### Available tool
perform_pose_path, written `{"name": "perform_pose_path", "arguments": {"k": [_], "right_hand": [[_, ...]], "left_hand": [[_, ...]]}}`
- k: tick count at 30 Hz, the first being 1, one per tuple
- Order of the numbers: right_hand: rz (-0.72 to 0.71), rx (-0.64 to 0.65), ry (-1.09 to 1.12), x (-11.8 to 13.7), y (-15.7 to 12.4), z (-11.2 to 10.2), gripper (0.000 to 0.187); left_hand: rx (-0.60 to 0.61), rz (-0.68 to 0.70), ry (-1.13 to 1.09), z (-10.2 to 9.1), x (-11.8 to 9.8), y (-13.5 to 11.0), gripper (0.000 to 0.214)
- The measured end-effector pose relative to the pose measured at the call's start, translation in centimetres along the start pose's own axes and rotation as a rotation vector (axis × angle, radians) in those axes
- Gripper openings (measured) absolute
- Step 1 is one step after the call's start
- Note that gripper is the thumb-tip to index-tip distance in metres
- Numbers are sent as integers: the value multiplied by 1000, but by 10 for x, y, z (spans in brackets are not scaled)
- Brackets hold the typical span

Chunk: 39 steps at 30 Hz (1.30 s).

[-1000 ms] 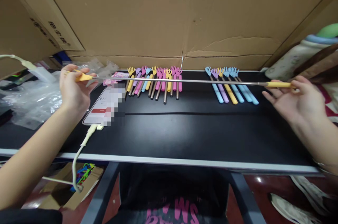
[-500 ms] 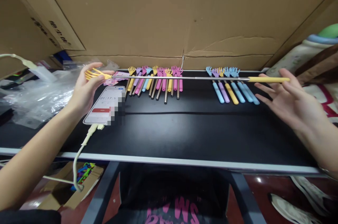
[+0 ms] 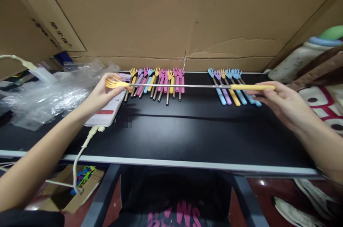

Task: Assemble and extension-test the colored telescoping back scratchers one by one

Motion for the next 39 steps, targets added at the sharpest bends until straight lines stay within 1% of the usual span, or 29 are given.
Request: {"name": "perform_pose_path", "arguments": {"k": [2,4,7,8,10,13,17,21,25,28,30,34,36,38,39], "right_hand": [[-42,29,-112,4,-3,8,57],[-79,58,-178,9,-6,18,56],[-115,134,-231,18,-11,37,53],[-123,151,-238,21,-13,42,53],[-132,161,-239,26,-15,48,54],[-142,153,-252,28,-15,48,55],[-125,150,-264,20,-13,45,58],[-120,159,-300,14,-11,43,59],[-128,168,-360,13,-9,44,59],[-141,242,-358,15,-12,55,61],[-116,289,-311,16,-15,63,62],[-30,322,-216,17,-21,74,60],[-9,335,-185,17,-23,78,58],[-2,357,-173,17,-24,83,57],[2,378,-174,17,-25,86,57]], "left_hand": [[56,66,60,9,-7,0,42],[125,130,107,21,-14,-1,36],[260,161,180,45,-18,-5,30],[273,165,213,50,-19,-5,30],[246,177,265,55,-20,-4,32],[208,202,293,57,-22,-2,36],[220,204,319,58,-25,0,34],[197,230,349,59,-30,2,33],[224,233,313,65,-32,1,32],[255,252,276,73,-37,-1,28],[261,270,270,78,-41,-2,26],[253,314,291,85,-50,-2,26],[261,318,288,89,-52,-1,29],[294,307,264,96,-53,-2,31],[332,296,243,101,-52,-4,30]]}}
Point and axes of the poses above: each hand's wrist, its own y-axis towards the middle knuckle, its own z-axis out of the palm, x = y × z, the point moved 8 cm from there along y, towards the middle knuckle, and after that the axes turned 1 degree about -y, right-handed, at the moved point
